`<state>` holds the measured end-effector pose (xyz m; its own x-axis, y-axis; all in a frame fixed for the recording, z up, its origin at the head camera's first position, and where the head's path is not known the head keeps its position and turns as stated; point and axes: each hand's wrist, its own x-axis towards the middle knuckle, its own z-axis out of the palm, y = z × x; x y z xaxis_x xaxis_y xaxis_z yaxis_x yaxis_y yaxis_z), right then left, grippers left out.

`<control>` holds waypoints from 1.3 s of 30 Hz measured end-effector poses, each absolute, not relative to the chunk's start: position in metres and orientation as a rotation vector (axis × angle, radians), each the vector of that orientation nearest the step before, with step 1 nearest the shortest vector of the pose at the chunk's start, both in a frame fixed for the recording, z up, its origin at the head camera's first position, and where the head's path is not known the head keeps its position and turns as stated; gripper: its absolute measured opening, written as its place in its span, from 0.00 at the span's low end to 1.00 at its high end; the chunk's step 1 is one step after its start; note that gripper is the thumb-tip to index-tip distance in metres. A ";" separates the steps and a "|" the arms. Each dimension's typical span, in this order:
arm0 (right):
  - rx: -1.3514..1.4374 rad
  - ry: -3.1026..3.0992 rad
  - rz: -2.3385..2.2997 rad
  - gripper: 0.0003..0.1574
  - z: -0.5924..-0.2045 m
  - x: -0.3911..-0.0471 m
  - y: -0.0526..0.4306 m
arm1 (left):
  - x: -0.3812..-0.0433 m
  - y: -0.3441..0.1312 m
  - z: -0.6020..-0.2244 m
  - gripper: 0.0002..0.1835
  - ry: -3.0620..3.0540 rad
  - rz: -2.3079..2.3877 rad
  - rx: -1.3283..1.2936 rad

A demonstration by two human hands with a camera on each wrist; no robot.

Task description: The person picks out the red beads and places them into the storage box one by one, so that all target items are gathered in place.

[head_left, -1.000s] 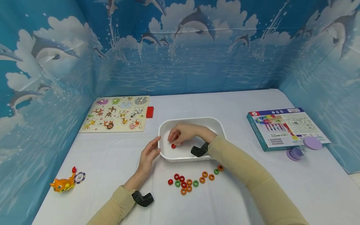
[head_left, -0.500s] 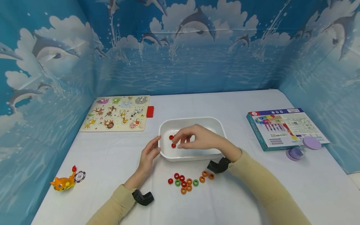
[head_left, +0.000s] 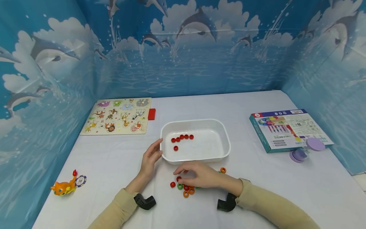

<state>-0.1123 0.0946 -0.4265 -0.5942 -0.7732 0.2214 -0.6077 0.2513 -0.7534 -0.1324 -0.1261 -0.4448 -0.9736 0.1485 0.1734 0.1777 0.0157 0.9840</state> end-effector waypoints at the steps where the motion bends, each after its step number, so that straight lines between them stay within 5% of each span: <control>1: -1.298 2.344 -1.240 0.17 -0.430 -0.112 0.093 | -0.132 -0.126 -0.445 0.23 -2.225 -2.160 -0.356; 39: -1.194 2.487 -1.054 0.12 -0.433 -0.106 0.090 | -0.132 -0.126 -0.443 0.23 -2.230 -2.166 -0.342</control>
<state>-0.1062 0.0902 -0.4326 -0.6581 -0.7419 0.1285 -0.6083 0.4233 -0.6714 -0.1317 -0.1256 -0.4427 -0.9760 0.1465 0.1614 0.1656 0.0167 0.9860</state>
